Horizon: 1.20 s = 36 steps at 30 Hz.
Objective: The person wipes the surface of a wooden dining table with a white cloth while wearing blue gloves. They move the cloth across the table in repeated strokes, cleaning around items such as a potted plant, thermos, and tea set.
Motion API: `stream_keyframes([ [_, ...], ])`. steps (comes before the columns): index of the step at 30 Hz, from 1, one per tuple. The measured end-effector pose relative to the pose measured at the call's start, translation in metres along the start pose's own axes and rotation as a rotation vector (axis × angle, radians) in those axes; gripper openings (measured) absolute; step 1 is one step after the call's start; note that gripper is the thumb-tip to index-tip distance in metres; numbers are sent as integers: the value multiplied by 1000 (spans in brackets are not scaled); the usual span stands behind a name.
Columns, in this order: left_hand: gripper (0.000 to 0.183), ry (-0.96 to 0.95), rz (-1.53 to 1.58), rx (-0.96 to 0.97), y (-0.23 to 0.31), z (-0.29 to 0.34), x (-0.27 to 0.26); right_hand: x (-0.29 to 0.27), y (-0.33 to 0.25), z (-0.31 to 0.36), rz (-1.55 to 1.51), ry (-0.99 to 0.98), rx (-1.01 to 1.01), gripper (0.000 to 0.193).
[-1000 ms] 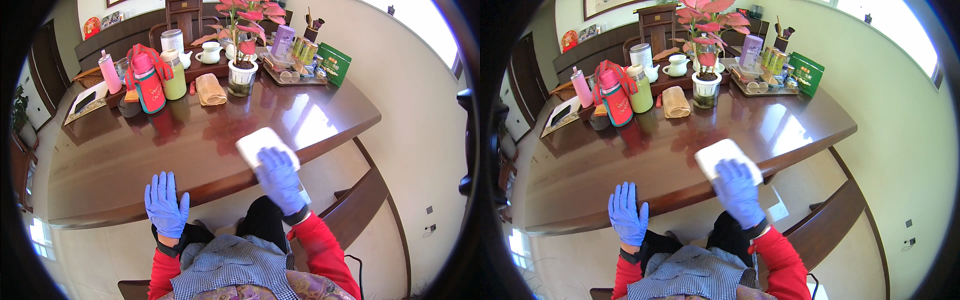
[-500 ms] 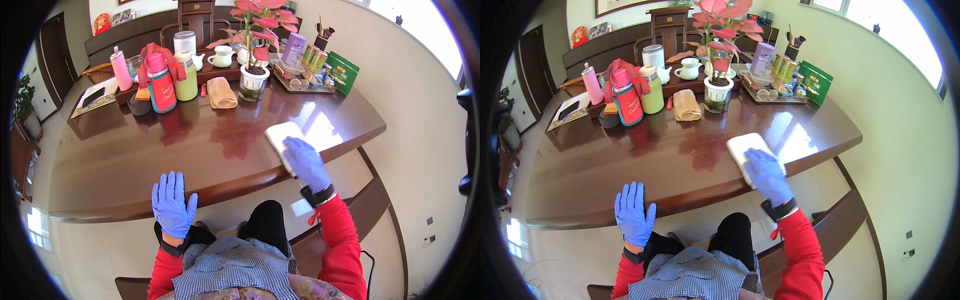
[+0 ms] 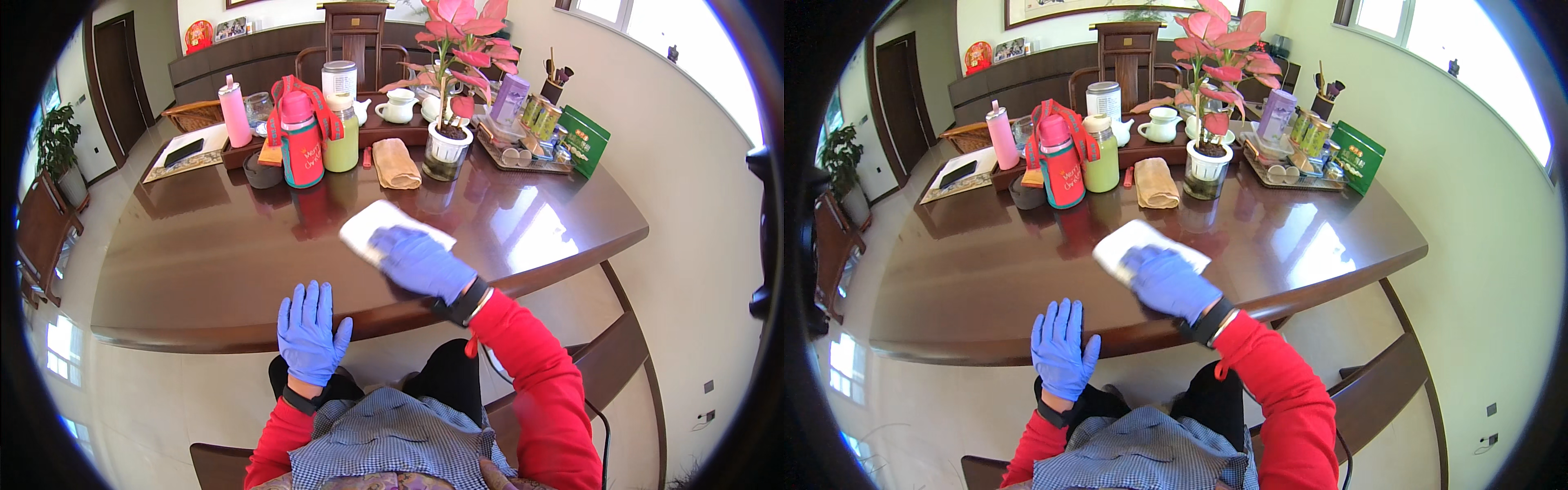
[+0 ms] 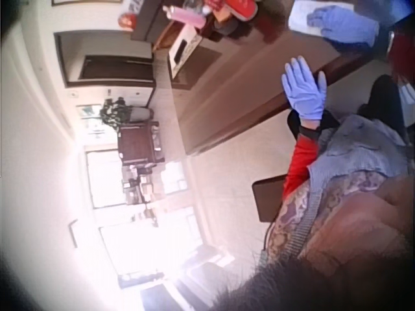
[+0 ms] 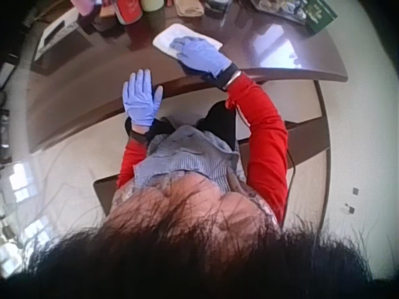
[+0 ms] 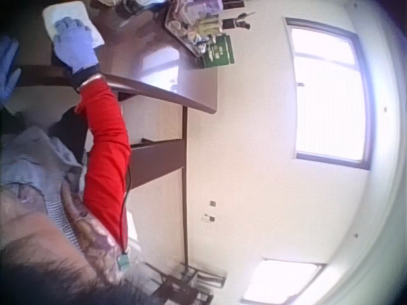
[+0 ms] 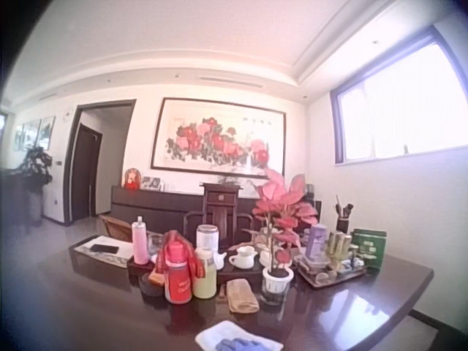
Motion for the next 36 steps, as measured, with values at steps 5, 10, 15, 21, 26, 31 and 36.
stream_keyframes([
  [5, 68, -15, 31, -13, -1, 0, 1, -23, -34, 22, -297, 87, -21, 42],
  [10, 68, -16, 17, -13, -1, 1, 3, -21, 61, 48, -218, -61, 310, 44],
  [15, 68, 18, -62, 21, 0, 1, 3, -4, 104, 26, -236, -101, 393, 46],
  [21, 68, 20, -33, 23, -1, 1, 4, 31, 40, -54, -244, -103, 189, 49],
  [26, 68, 16, 30, 10, -1, 1, 2, 4, -30, -23, -260, -33, 20, 47],
  [31, 69, 18, -12, 16, -1, 2, 3, -26, -20, 58, -276, -40, 136, 49],
  [36, 67, 15, -10, 11, 0, 2, 2, -35, 56, 142, -135, -23, 368, 52],
])
Point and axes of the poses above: each hand's wrist, its own z-axis away from the middle knuckle, its own x-axis out of the palm, y = z × x, the point moved 7 cm from there along -z, towards the middle knuckle
